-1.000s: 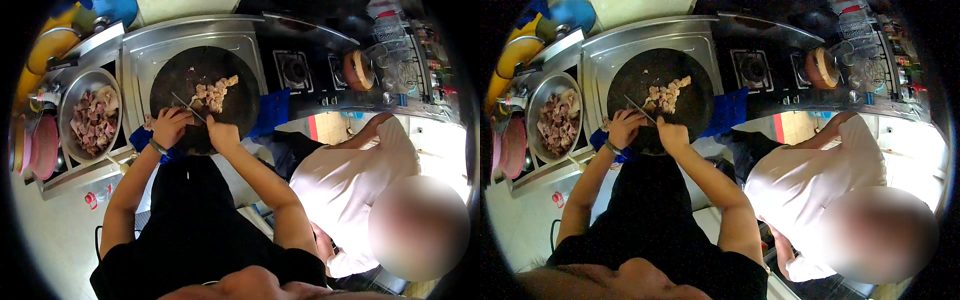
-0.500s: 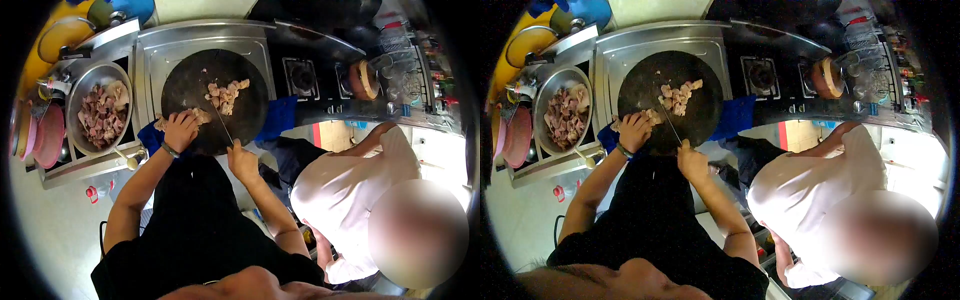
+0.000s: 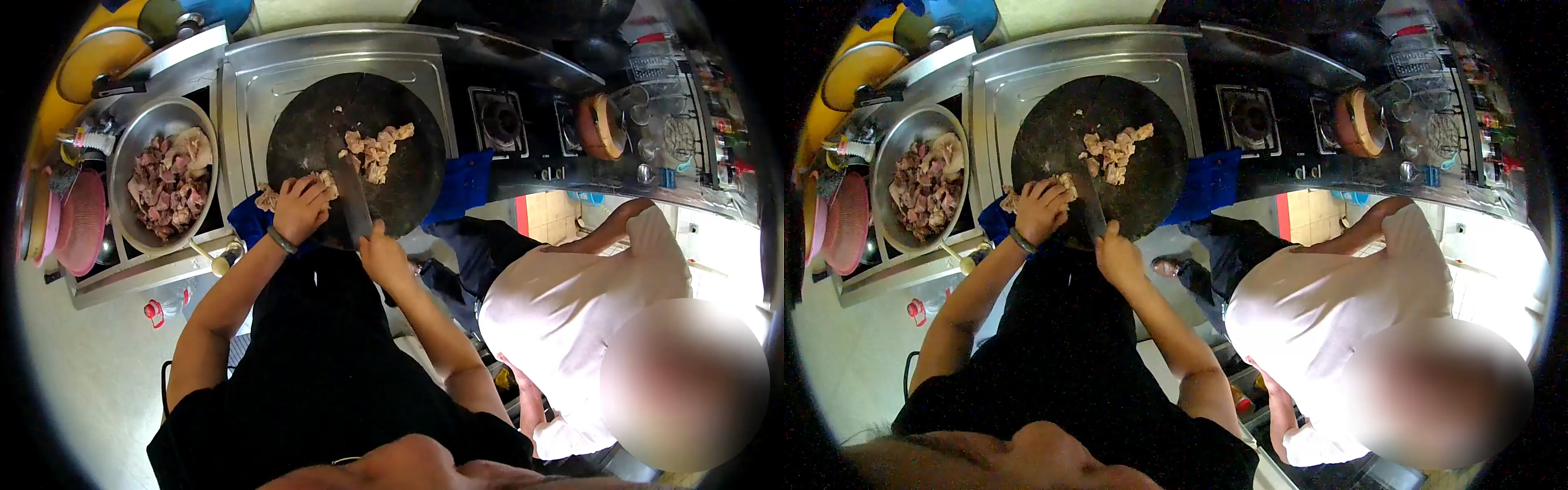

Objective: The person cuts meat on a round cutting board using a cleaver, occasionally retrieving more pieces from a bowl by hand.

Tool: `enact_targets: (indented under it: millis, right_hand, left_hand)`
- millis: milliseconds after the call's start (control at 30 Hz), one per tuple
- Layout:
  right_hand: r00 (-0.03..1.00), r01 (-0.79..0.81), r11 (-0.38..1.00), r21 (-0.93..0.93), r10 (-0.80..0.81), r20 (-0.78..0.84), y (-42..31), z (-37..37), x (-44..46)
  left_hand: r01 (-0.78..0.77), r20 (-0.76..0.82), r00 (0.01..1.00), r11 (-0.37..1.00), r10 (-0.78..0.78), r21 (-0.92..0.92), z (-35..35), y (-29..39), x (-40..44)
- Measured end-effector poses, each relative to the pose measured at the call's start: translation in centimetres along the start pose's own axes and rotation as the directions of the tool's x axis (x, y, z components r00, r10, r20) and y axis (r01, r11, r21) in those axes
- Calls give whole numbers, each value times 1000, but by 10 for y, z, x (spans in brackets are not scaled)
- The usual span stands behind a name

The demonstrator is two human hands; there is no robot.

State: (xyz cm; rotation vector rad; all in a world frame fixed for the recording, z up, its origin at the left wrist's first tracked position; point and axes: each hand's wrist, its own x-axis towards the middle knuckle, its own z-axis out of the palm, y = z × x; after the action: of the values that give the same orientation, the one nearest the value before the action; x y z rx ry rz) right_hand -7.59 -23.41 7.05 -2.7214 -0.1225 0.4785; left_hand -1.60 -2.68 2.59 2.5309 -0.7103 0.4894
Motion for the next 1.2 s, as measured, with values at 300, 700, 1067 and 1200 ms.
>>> enact_targets:
  millis: [300, 700, 1067, 1200]
  right_hand:
    - [993, -90, 995, 43, 86, 82, -31, -4, 64]
    - [992, 80, 990, -113, -91, -91, 3, -11, -30]
    - [983, 179, 961, -210, -183, -3, -4, -7, -1]
    - [988, 155, 975, -159, -150, 41, -22, 6, 39]
  left_hand:
    - [-12, 10, 1000, 999, 12, 35, 9, -5, -7]
    - [25, -41, 999, 982, -33, -186, -9, -8, -17]
    - [148, -32, 986, 943, -165, -299, -13, -13, -17]
    - [164, -34, 982, 933, -184, -319, -12, -14, -18]
